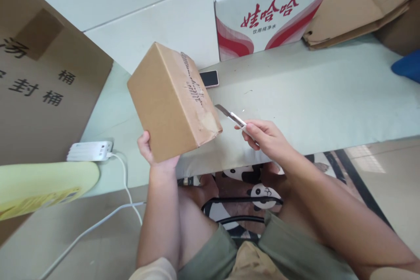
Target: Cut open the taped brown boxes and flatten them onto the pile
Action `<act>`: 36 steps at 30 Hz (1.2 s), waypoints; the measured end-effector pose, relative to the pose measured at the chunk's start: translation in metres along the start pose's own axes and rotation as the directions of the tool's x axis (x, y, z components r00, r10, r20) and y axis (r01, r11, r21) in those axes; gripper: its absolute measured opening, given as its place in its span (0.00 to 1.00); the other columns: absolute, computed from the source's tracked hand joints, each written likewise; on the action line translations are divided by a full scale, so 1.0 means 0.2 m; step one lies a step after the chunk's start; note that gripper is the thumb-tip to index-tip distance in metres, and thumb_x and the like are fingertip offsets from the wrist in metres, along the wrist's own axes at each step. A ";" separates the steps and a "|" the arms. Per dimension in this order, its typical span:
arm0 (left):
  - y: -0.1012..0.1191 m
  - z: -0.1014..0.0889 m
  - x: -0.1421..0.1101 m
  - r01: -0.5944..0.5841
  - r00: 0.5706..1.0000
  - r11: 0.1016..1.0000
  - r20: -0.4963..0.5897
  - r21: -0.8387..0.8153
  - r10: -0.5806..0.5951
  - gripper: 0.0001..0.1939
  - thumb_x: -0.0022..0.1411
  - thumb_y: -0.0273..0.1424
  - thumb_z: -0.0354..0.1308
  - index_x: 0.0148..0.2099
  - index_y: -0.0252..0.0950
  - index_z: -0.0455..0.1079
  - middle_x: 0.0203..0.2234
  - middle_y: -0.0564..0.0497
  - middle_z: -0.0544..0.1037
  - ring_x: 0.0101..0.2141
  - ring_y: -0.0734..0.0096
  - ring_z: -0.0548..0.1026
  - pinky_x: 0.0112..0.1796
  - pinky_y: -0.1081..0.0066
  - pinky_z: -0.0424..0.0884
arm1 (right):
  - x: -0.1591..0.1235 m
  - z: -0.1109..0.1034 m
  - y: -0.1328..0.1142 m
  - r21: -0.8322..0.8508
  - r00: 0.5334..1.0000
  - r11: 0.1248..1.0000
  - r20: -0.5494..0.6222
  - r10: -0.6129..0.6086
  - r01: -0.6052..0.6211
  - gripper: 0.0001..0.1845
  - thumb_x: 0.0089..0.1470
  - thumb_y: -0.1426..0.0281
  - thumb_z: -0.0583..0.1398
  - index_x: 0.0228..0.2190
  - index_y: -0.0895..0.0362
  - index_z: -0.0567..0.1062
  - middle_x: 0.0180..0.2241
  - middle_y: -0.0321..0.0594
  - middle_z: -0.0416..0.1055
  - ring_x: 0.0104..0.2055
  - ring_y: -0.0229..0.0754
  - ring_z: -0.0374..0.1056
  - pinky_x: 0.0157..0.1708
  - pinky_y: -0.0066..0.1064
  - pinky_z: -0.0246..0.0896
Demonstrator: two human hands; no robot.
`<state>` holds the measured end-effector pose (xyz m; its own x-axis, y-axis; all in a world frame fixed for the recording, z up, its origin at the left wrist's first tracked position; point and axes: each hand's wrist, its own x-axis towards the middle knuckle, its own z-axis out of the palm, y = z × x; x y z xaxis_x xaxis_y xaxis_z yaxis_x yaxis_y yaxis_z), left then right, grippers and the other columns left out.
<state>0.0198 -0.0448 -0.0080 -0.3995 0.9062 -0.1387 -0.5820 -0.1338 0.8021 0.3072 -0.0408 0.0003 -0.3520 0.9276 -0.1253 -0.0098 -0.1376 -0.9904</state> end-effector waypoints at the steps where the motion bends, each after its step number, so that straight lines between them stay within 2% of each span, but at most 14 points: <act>1: 0.00 0.00 0.00 -0.007 1.000 1.000 0.008 0.008 0.007 0.20 0.49 0.50 0.67 0.37 0.41 0.79 0.41 0.51 0.85 0.42 0.60 0.80 0.41 0.63 0.77 | 0.00 0.00 0.00 0.006 1.000 1.000 0.013 0.018 -0.018 0.23 0.62 0.51 0.58 0.39 0.58 0.79 0.24 0.30 0.63 0.18 0.30 0.53 0.20 0.28 0.46; 4: -0.01 0.01 -0.01 -0.033 0.999 0.999 0.029 0.026 0.032 0.19 0.50 0.49 0.66 0.38 0.41 0.80 0.39 0.52 0.85 0.42 0.60 0.80 0.42 0.64 0.77 | 0.00 0.00 0.00 -0.002 0.999 1.000 0.034 0.028 -0.028 0.25 0.62 0.51 0.60 0.44 0.58 0.82 0.24 0.31 0.66 0.18 0.29 0.54 0.19 0.27 0.47; 7: -0.02 0.01 -0.01 -0.068 0.997 0.997 0.029 0.024 0.067 0.18 0.51 0.47 0.67 0.39 0.40 0.81 0.37 0.52 0.86 0.39 0.62 0.81 0.41 0.65 0.77 | -0.01 0.00 0.01 -0.019 0.998 0.999 0.047 0.038 -0.037 0.29 0.62 0.52 0.60 0.54 0.58 0.81 0.24 0.32 0.69 0.17 0.29 0.53 0.18 0.27 0.47; 9: -0.02 0.02 -0.01 -0.076 0.997 0.997 0.023 0.018 0.076 0.18 0.50 0.46 0.67 0.39 0.40 0.81 0.36 0.52 0.86 0.38 0.62 0.81 0.41 0.65 0.77 | -0.01 0.00 0.01 -0.026 0.998 0.998 0.023 0.050 -0.050 0.30 0.62 0.53 0.59 0.56 0.59 0.80 0.24 0.33 0.70 0.17 0.29 0.53 0.18 0.27 0.47; 14: -0.01 0.02 -0.01 -0.074 0.997 0.997 0.009 0.027 0.074 0.20 0.47 0.45 0.69 0.39 0.38 0.81 0.34 0.51 0.85 0.36 0.62 0.81 0.39 0.66 0.78 | -0.01 0.00 0.01 -0.047 0.999 0.998 -0.036 0.041 -0.042 0.31 0.61 0.53 0.59 0.55 0.60 0.81 0.25 0.35 0.71 0.18 0.29 0.51 0.18 0.27 0.45; 19: -0.01 0.02 -0.01 -0.089 0.996 0.995 0.015 0.037 0.088 0.18 0.49 0.45 0.67 0.39 0.40 0.81 0.33 0.53 0.85 0.35 0.63 0.81 0.40 0.67 0.77 | -0.02 0.00 -0.01 -0.108 1.000 0.994 0.003 -0.022 0.022 0.27 0.62 0.56 0.59 0.54 0.59 0.82 0.24 0.34 0.71 0.21 0.31 0.52 0.20 0.27 0.46; 25: -0.01 0.01 -0.01 -0.094 0.996 0.995 0.009 0.032 0.093 0.19 0.50 0.46 0.66 0.41 0.40 0.81 0.34 0.53 0.86 0.37 0.61 0.81 0.41 0.65 0.77 | -0.04 0.00 -0.02 -0.155 0.998 0.987 0.051 -0.039 0.046 0.28 0.63 0.56 0.59 0.55 0.59 0.82 0.24 0.35 0.72 0.21 0.31 0.48 0.21 0.28 0.46; 29: -0.01 0.00 -0.01 -0.087 0.996 0.996 0.006 0.010 0.087 0.18 0.50 0.45 0.66 0.40 0.39 0.81 0.33 0.53 0.86 0.35 0.63 0.82 0.40 0.67 0.78 | -0.04 0.00 -0.03 -0.172 0.994 0.982 0.088 -0.065 0.080 0.26 0.63 0.57 0.58 0.54 0.58 0.83 0.24 0.34 0.72 0.21 0.31 0.48 0.21 0.28 0.46; 36: -0.02 0.00 0.00 -0.075 0.997 0.997 -0.004 0.004 0.075 0.18 0.52 0.43 0.65 0.41 0.38 0.81 0.32 0.52 0.86 0.33 0.63 0.81 0.41 0.66 0.78 | -0.04 0.00 -0.03 -0.207 0.994 0.976 0.090 -0.055 0.073 0.26 0.64 0.58 0.58 0.54 0.59 0.83 0.24 0.34 0.72 0.21 0.31 0.48 0.22 0.28 0.46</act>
<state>0.0214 -0.0438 -0.0121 -0.4453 0.8918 -0.0802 -0.5477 -0.2004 0.8124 0.3097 -0.0481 0.0068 -0.4339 0.8986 -0.0650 0.1584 0.0050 -0.9874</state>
